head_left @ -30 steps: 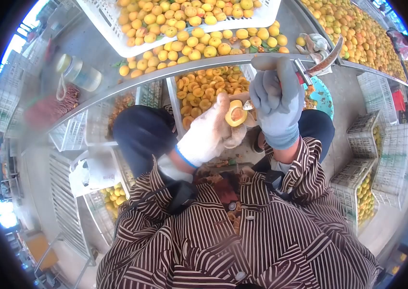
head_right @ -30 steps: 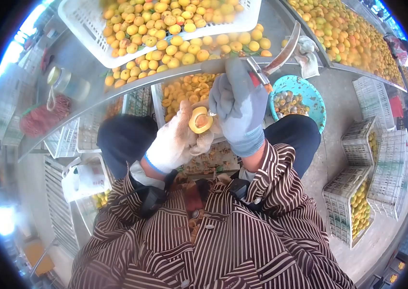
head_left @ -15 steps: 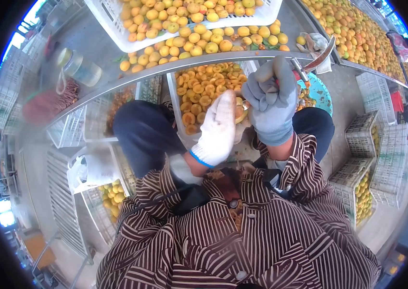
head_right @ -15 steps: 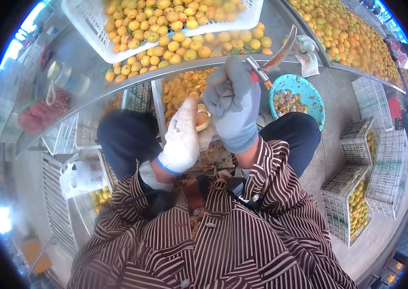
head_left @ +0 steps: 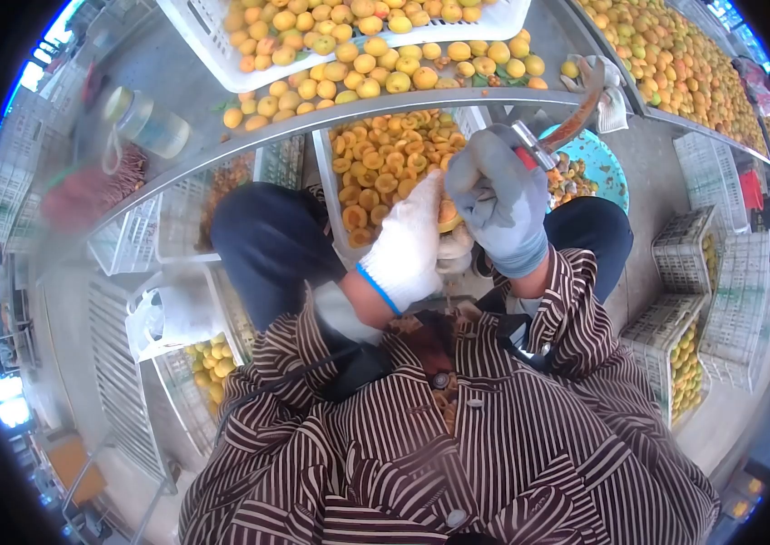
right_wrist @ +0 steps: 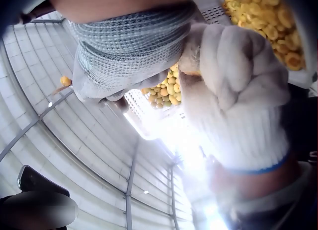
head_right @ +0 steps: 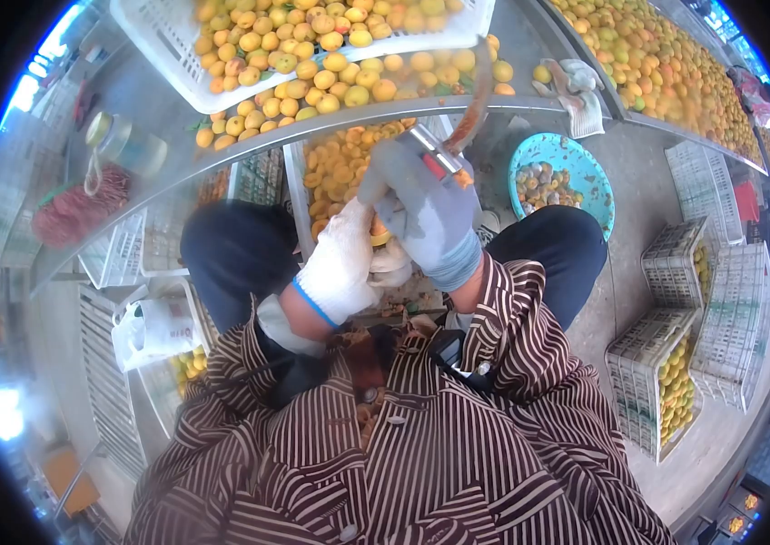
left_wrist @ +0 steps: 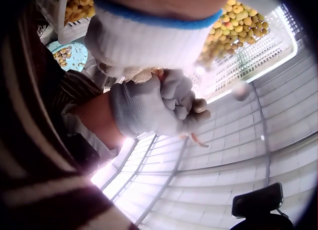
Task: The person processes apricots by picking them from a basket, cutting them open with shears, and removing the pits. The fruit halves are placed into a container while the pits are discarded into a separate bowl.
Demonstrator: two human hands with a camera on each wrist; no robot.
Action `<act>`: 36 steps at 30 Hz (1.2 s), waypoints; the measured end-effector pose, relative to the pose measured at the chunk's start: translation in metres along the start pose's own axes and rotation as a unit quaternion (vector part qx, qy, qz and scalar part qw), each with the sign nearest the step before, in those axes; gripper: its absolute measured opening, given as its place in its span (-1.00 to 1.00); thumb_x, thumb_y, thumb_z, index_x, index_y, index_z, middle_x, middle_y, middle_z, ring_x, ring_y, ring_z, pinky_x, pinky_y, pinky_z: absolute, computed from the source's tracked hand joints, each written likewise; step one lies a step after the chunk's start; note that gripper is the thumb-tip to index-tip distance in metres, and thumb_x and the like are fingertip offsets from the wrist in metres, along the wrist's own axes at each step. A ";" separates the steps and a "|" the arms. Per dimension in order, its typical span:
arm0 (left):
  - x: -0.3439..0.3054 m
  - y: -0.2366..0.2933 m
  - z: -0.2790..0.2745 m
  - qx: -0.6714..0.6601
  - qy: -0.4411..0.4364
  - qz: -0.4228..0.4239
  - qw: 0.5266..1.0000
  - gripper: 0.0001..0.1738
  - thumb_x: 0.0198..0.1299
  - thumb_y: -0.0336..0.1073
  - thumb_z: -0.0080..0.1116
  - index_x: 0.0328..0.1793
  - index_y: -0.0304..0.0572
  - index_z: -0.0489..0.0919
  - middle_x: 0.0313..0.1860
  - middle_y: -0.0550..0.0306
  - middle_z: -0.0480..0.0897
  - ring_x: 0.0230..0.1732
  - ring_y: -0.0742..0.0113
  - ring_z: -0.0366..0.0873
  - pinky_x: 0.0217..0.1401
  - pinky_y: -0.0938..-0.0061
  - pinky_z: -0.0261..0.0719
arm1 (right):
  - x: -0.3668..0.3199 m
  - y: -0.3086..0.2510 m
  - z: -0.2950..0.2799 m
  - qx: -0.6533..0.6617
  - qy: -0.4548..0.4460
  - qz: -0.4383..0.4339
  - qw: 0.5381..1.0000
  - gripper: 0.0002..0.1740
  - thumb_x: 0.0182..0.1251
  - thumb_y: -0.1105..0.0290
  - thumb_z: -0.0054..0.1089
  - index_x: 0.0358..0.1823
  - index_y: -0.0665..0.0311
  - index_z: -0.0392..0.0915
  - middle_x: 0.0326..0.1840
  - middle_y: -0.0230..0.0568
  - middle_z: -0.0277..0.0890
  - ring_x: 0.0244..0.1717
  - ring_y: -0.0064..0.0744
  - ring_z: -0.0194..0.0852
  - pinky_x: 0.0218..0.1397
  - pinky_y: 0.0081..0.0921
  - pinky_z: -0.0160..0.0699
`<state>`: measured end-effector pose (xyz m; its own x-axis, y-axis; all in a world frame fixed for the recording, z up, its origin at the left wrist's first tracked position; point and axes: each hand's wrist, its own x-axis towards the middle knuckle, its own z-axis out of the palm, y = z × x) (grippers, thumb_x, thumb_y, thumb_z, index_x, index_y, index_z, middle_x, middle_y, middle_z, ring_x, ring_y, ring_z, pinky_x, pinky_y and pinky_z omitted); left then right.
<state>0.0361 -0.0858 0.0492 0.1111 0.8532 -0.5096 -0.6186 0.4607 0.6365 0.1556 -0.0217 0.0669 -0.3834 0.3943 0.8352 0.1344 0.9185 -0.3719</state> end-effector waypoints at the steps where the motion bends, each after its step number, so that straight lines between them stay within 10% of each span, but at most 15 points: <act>1: 0.002 0.000 -0.001 -0.020 -0.002 -0.027 0.999 -0.66 0.50 -0.04 -0.23 -0.23 -0.06 0.41 -0.64 0.22 0.32 -0.82 0.49 0.06 -0.75 0.54 -0.07 | 0.002 -0.002 -0.001 0.000 0.000 0.001 1.000 -0.43 0.08 0.68 0.26 0.20 0.29 0.44 -0.31 -0.20 0.48 -0.44 -0.36 0.46 -0.33 -0.46 0.55; 4: 0.006 0.001 -0.005 -0.081 -0.007 -0.105 0.991 -0.68 0.49 -0.03 -0.21 -0.25 -0.01 0.40 -0.64 0.26 0.29 -0.81 0.52 0.06 -0.76 0.57 -0.09 | 0.011 -0.023 0.000 0.034 -0.028 0.052 0.998 -0.86 0.17 0.56 0.15 -0.23 0.35 0.59 -0.37 -0.22 0.54 -0.39 -0.26 0.54 -0.28 -0.39 0.53; 8: 0.004 -0.001 -0.017 -0.142 -0.009 -0.185 0.972 -0.70 0.47 -0.02 -0.18 -0.27 0.03 0.39 -0.64 0.31 0.26 -0.80 0.54 0.07 -0.76 0.60 -0.10 | 0.003 -0.015 0.007 0.133 -0.066 0.013 0.989 -0.83 0.13 0.59 0.17 -0.22 0.34 0.60 -0.37 -0.21 0.54 -0.36 -0.25 0.57 -0.26 -0.39 0.55; 11: 0.002 -0.003 -0.025 -0.199 -0.055 -0.271 0.940 -0.69 0.46 0.00 -0.16 -0.26 0.04 0.41 -0.63 0.30 0.28 -0.79 0.56 0.05 -0.76 0.61 -0.11 | 0.000 -0.016 0.003 0.338 -0.144 0.224 0.903 -0.75 0.06 0.58 0.25 -0.18 0.31 0.59 -0.34 -0.20 0.55 -0.33 -0.22 0.59 -0.23 -0.37 0.57; 13: 0.005 -0.005 -0.028 -0.164 -0.141 -0.271 0.938 -0.64 0.49 0.04 -0.20 -0.27 0.02 0.41 -0.63 0.29 0.31 -0.80 0.58 0.00 -0.76 0.62 -0.15 | -0.001 -0.003 0.004 0.104 -0.092 0.010 0.990 -0.74 0.06 0.56 0.31 -0.17 0.31 0.58 -0.32 -0.23 0.54 -0.37 -0.31 0.58 -0.26 -0.40 0.57; 15: 0.005 -0.001 -0.031 -0.163 -0.206 -0.208 0.942 -0.60 0.50 0.05 -0.21 -0.21 -0.05 0.43 -0.55 0.24 0.38 -0.70 0.56 0.12 -0.68 0.61 -0.02 | -0.002 0.001 0.011 0.089 -0.022 -0.029 0.995 -0.91 0.15 0.55 0.19 -0.31 0.35 0.51 -0.45 -0.29 0.41 -0.51 -0.39 0.37 -0.45 -0.51 0.37; 17: 0.003 0.007 -0.022 -0.155 -0.275 -0.137 0.939 -0.56 0.51 0.07 -0.23 -0.16 -0.13 0.46 -0.48 0.19 0.44 -0.60 0.54 0.23 -0.59 0.61 0.11 | 0.000 -0.007 0.006 0.254 0.115 0.287 0.916 -0.96 0.23 0.51 0.13 -0.36 0.31 0.48 -0.60 -0.47 0.20 -0.63 -0.56 0.12 -0.57 -0.64 0.19; 18: -0.005 0.012 -0.010 -0.158 -0.224 -0.095 0.957 -0.57 0.51 0.05 -0.21 -0.11 -0.16 0.47 -0.43 0.16 0.49 -0.54 0.49 0.30 -0.50 0.57 0.19 | 0.004 0.003 -0.006 0.634 0.173 0.364 0.660 -0.69 0.48 0.22 0.04 -0.32 0.35 0.49 -0.61 -0.50 0.21 -0.70 -0.67 0.07 -0.62 -0.65 0.06; 21: -0.009 0.015 -0.007 -0.173 -0.206 -0.038 0.962 -0.58 0.50 0.01 -0.13 0.08 -0.21 0.49 -0.22 0.07 0.59 -0.34 0.32 0.45 -0.24 0.44 0.35 | 0.013 0.000 -0.018 0.576 0.233 0.367 0.692 -0.53 0.59 0.11 -0.15 -0.40 0.33 0.44 -0.68 -0.54 0.04 -0.71 -0.71 -0.13 -0.62 -0.68 -0.13; 24: -0.008 0.010 -0.003 -0.180 -0.197 -0.013 0.964 -0.59 0.50 -0.05 -0.11 0.18 -0.21 0.48 -0.10 0.07 0.59 -0.27 0.29 0.49 -0.24 0.43 0.37 | 0.003 -0.005 -0.011 0.537 0.224 0.313 0.751 -0.73 0.54 0.28 -0.04 0.02 0.34 0.49 -0.53 -0.48 0.30 -0.67 -0.67 -0.07 -0.60 -0.69 0.05; 26: -0.008 0.007 -0.001 -0.153 -0.191 0.016 0.970 -0.58 0.48 -0.09 -0.09 0.29 -0.20 0.43 -0.02 0.10 0.56 -0.20 0.28 0.51 -0.20 0.41 0.39 | -0.007 -0.001 -0.010 0.487 0.211 0.299 0.793 -0.50 0.47 0.44 0.03 0.42 0.20 0.30 -0.32 -0.32 0.47 -0.60 -0.67 0.07 -0.56 -0.68 0.21; 27: -0.007 0.004 0.000 -0.153 -0.191 0.017 0.969 -0.58 0.48 -0.09 -0.09 0.29 -0.20 0.43 -0.02 0.10 0.56 -0.20 0.28 0.51 -0.20 0.41 0.39 | -0.012 0.003 -0.012 0.487 0.210 0.299 0.793 -0.50 0.47 0.44 0.03 0.42 0.20 0.30 -0.32 -0.32 0.47 -0.60 -0.67 0.07 -0.56 -0.68 0.21; 29: -0.004 -0.001 -0.002 -0.158 -0.183 0.031 0.970 -0.60 0.46 -0.13 -0.05 0.30 -0.16 0.42 -0.03 0.12 0.56 -0.14 0.27 0.52 -0.13 0.38 0.44 | -0.016 0.008 -0.013 0.195 0.110 0.270 0.936 -0.59 0.48 0.39 0.05 0.30 0.32 0.38 -0.37 -0.33 0.42 -0.58 -0.69 0.13 -0.56 -0.68 0.22; 32: -0.005 -0.008 0.004 -0.112 -0.181 0.081 0.974 -0.56 0.52 -0.07 -0.17 0.34 -0.17 0.39 0.08 0.09 0.53 -0.12 0.38 0.54 -0.11 0.46 0.53 | -0.010 0.000 -0.008 0.417 0.125 0.277 0.857 -0.66 0.49 0.32 0.07 0.14 0.41 0.42 -0.42 -0.38 0.35 -0.60 -0.69 0.14 -0.57 -0.66 0.20; 36: -0.018 -0.001 0.012 0.008 -0.089 0.127 0.988 -0.52 0.54 0.00 -0.22 0.33 -0.19 0.38 0.00 0.08 0.58 -0.17 0.38 0.57 -0.20 0.51 0.55 | -0.005 -0.011 0.001 0.329 0.208 0.236 0.890 -0.68 0.51 0.27 0.05 -0.01 0.46 0.43 -0.46 -0.43 0.27 -0.63 -0.68 0.10 -0.58 -0.67 0.18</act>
<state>0.0445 -0.0988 0.0645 0.0900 0.9704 -0.2239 -0.6320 0.2294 0.7403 0.1548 -0.0334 0.0663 -0.0366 0.8350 0.5490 -0.4264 0.4838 -0.7643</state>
